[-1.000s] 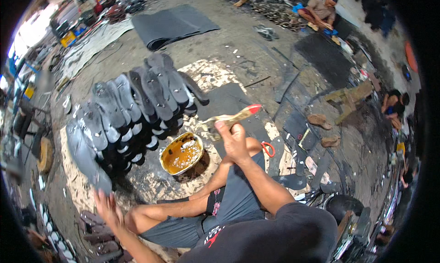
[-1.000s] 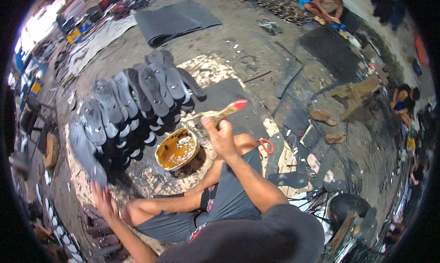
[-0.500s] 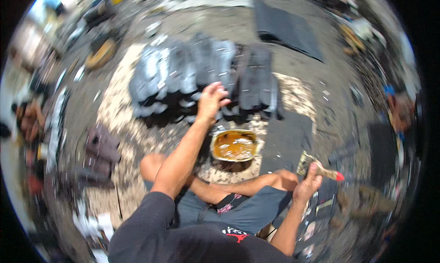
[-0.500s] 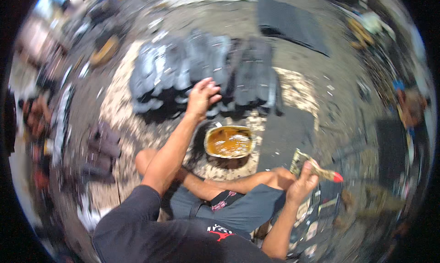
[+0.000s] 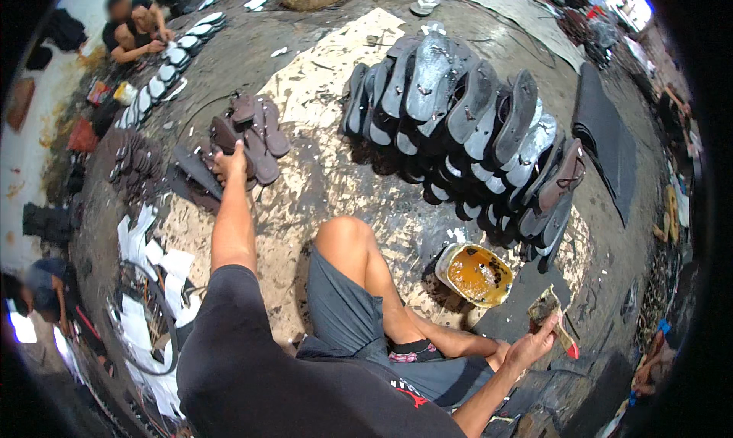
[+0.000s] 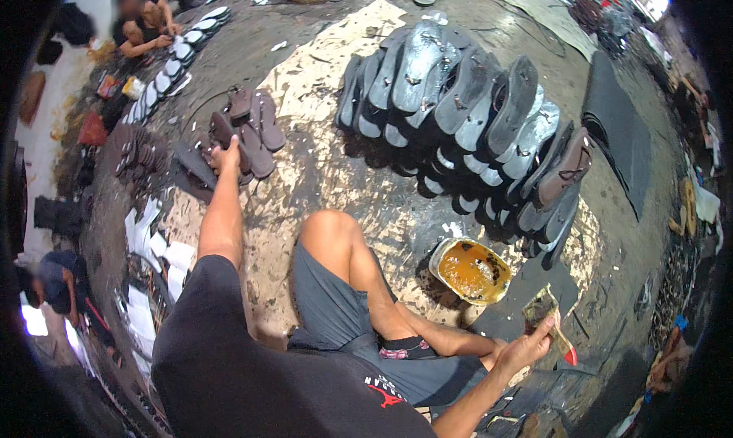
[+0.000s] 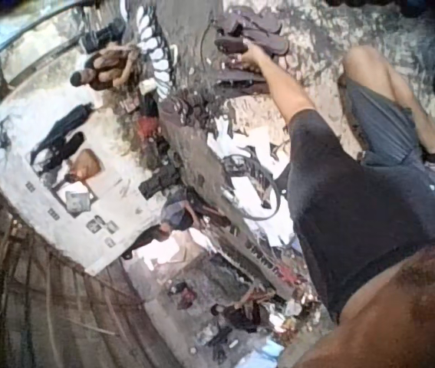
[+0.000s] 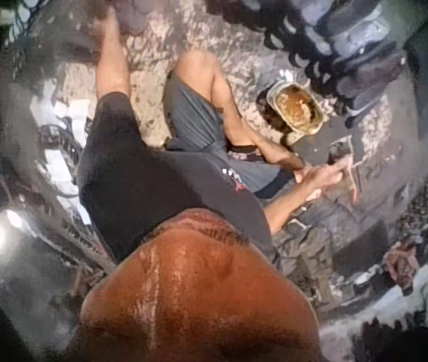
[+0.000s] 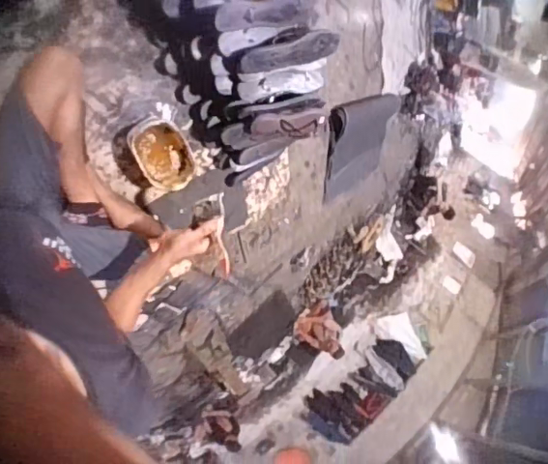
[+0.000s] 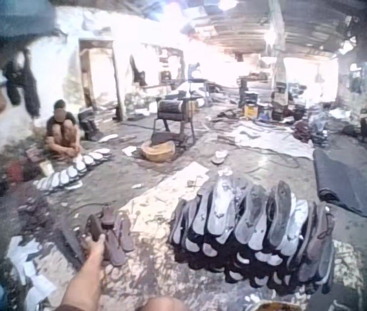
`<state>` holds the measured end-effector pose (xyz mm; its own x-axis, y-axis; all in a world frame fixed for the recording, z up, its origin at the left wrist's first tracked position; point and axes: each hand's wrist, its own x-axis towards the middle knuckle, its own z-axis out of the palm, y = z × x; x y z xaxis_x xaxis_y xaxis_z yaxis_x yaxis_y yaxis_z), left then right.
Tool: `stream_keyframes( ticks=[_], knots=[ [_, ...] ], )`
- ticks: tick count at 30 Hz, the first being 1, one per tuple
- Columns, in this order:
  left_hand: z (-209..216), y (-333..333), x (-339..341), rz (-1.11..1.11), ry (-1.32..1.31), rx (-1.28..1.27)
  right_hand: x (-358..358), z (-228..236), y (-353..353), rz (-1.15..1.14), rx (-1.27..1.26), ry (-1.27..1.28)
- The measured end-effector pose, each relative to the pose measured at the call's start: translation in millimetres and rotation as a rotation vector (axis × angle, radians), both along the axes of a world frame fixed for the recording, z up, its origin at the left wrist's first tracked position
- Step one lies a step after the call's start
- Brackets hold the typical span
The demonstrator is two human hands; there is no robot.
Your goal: The person sits on the ground and repeatedly applies a brownish substance to the soles of black flip-flops using a brush. They dip the brush into a container, paint each sole, and place the finished flip-flop into a growing pile.
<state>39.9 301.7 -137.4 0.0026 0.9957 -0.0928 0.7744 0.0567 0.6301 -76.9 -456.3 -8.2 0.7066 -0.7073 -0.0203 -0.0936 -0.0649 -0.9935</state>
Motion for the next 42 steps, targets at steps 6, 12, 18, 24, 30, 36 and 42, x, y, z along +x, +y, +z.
stream_keyframes(
  ticks=[6,12,18,24,30,36,42],
  knots=[
    [-12,87,-40,-0.304,-0.05,0.231,33,-1,17,0.268,-0.146,0.119],
    [56,-71,-94,-0.575,-1.044,-0.293,56,-40,53,0.704,-0.784,0.399],
    [91,-204,-166,-1.316,-0.476,-0.102,68,-65,55,0.676,-0.794,0.262],
    [114,-255,-144,-1.326,-0.415,-0.131,23,-23,-44,0.608,-0.799,0.152],
    [154,-309,-94,-1.162,-0.975,-0.885,14,34,-75,0.174,-0.279,-0.08],
    [173,-479,-102,-1.188,-1.11,-1.591,66,88,77,0.44,0.121,-0.25],
    [158,-464,-96,-1.077,-1.146,-1.688,9,59,129,0.734,0.008,-0.736]
  ],
)
